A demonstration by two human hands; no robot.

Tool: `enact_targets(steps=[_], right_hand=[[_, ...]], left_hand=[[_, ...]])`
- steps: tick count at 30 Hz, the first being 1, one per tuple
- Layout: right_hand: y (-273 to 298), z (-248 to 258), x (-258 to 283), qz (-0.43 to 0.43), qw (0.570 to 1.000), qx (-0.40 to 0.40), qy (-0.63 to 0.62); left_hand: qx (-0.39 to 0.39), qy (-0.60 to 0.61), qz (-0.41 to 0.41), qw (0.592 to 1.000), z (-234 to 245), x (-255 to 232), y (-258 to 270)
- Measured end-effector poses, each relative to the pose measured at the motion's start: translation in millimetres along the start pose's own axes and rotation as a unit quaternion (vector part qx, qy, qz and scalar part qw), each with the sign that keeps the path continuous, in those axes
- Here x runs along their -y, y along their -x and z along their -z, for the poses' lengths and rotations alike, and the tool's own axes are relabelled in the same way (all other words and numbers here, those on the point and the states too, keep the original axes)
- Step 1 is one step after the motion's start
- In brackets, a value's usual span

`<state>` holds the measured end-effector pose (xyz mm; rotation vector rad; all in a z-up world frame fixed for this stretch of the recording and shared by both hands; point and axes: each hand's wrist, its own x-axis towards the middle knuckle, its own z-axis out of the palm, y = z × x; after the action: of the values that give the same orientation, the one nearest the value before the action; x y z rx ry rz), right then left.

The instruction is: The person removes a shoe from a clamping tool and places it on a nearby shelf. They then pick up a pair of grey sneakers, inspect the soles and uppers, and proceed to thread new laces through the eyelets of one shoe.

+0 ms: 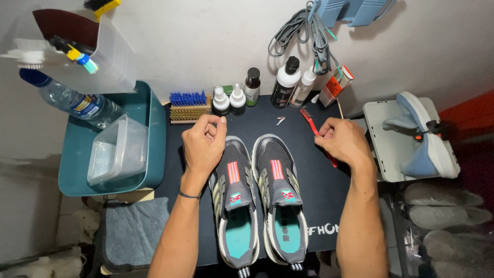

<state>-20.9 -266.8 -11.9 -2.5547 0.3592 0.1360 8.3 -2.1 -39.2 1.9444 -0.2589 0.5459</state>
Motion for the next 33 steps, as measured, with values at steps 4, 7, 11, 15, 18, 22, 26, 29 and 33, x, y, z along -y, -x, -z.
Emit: enact_targets(steps=[4, 7, 11, 15, 18, 22, 26, 29, 33], right_hand=[[-5.1, -4.7, -2.7, -0.001, 1.000, -0.017, -0.007], [-7.7, -10.7, -5.6, 0.012, 0.999, -0.028, -0.013], [-6.5, -8.6, 1.8, 0.044, 0.996, -0.070, -0.021], [7.9, -4.2, 17.0, 0.068, 0.990, -0.058, -0.113], [19.6, -7.5, 35.8, 0.088, 0.978, 0.027, -0.187], [18.0, -25.5, 45.8, 0.139, 0.975, 0.098, -0.146], [15.2, -36.3, 50.4, 0.126, 0.968, 0.152, -0.157], [8.7, -44.7, 43.8, 0.101, 0.951, 0.173, -0.236], [0.5, -59.4, 31.9, 0.084, 0.870, 0.203, -0.441]], left_hand=[[-0.003, -0.008, -0.005, 1.000, 0.2, 2.4, 0.2], [-0.002, -0.007, -0.005, 1.000, 1.3, 1.3, 2.6], [-0.007, 0.004, -0.015, 1.000, 2.9, -0.3, -0.3], [-0.006, 0.023, -0.016, 1.000, 4.8, -4.8, 0.5], [0.017, 0.045, -0.008, 0.999, 6.7, -9.3, 1.3], [0.029, 0.061, -0.015, 0.998, 4.3, -11.5, 2.8], [0.038, 0.067, -0.037, 0.996, 3.5, -13.9, 2.8], [0.071, 0.091, -0.031, 0.993, 4.4, -17.9, 2.1], [0.142, 0.138, 0.002, 0.980, 7.2, -27.3, 3.2]])
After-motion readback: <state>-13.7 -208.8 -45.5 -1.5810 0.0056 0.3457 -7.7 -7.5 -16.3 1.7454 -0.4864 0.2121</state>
